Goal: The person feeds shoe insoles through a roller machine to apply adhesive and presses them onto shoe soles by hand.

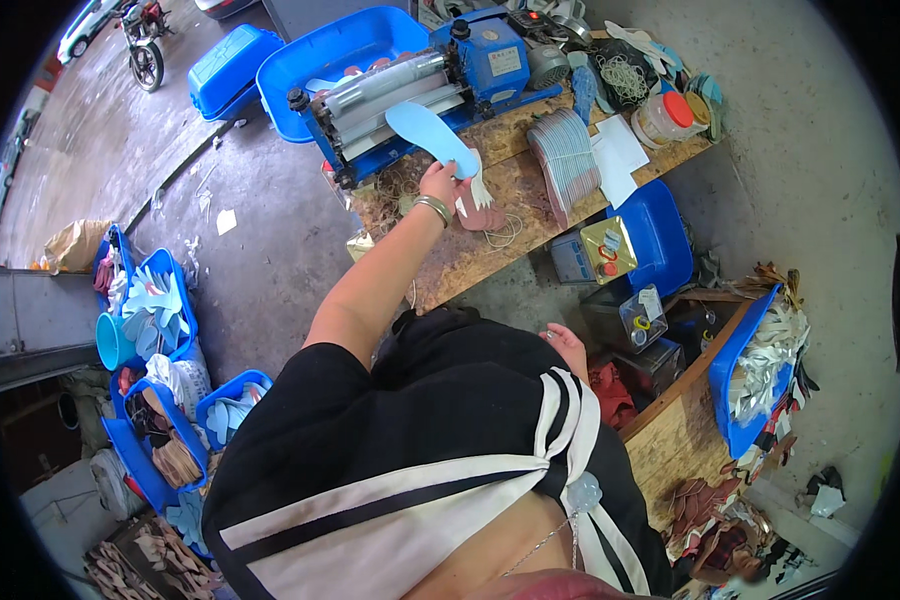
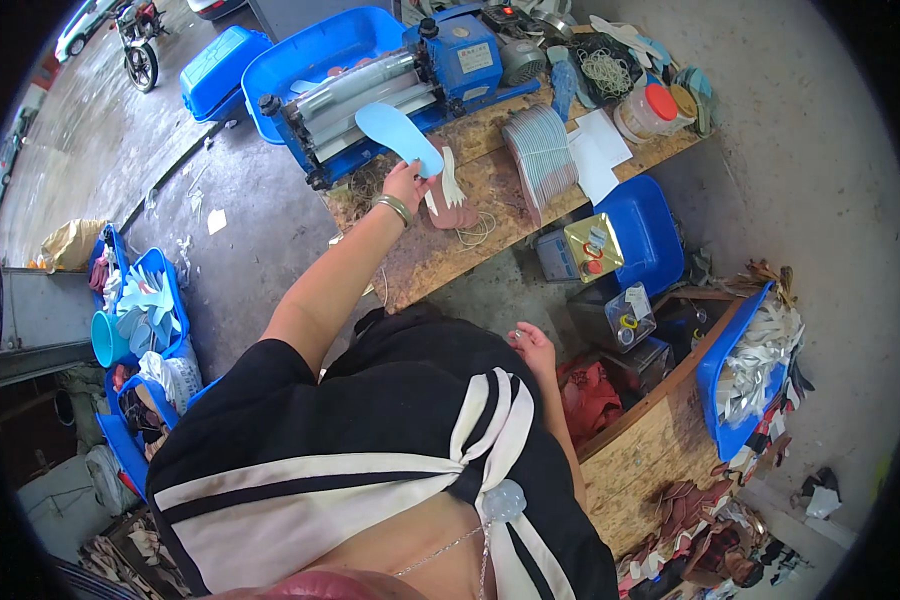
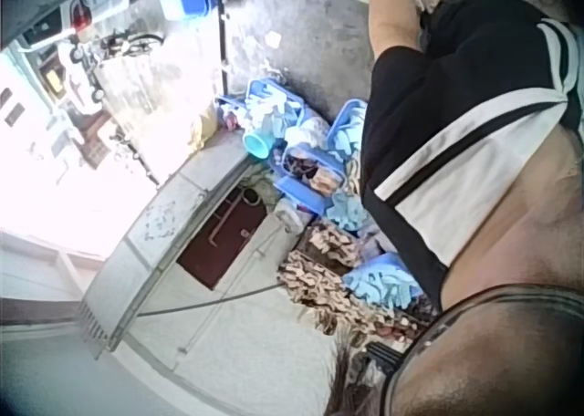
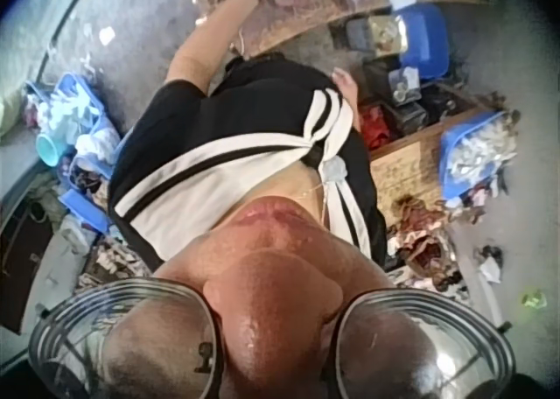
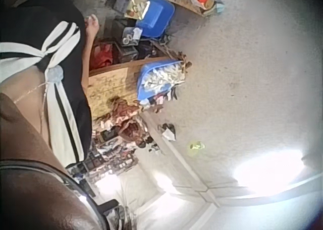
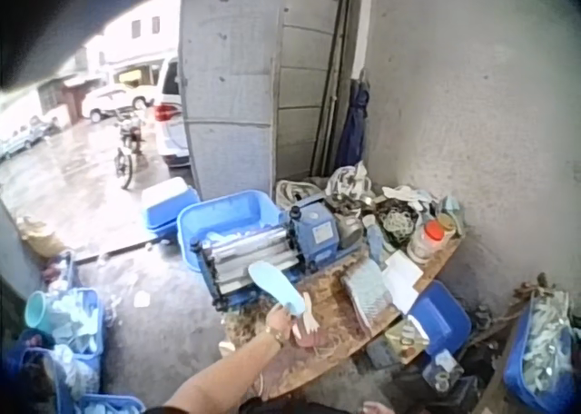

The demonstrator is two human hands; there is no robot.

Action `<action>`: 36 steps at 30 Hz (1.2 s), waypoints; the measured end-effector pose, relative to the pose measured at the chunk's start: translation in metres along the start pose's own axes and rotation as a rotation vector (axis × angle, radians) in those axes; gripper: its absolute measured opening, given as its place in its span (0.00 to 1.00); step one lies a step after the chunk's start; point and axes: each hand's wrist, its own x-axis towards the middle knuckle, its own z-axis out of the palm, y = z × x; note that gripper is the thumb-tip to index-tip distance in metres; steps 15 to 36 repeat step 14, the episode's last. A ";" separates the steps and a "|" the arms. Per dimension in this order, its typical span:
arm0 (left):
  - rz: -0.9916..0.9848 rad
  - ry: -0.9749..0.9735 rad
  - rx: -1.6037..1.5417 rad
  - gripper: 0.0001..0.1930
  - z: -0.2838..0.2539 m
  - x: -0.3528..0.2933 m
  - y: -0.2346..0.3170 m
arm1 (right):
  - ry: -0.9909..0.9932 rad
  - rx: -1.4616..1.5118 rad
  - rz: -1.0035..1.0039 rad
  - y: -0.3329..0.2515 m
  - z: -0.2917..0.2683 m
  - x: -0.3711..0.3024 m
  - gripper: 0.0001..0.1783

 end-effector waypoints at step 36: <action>0.146 -0.217 -0.138 0.17 0.014 0.082 0.006 | 0.115 -0.085 -0.114 0.010 -0.049 -0.034 0.17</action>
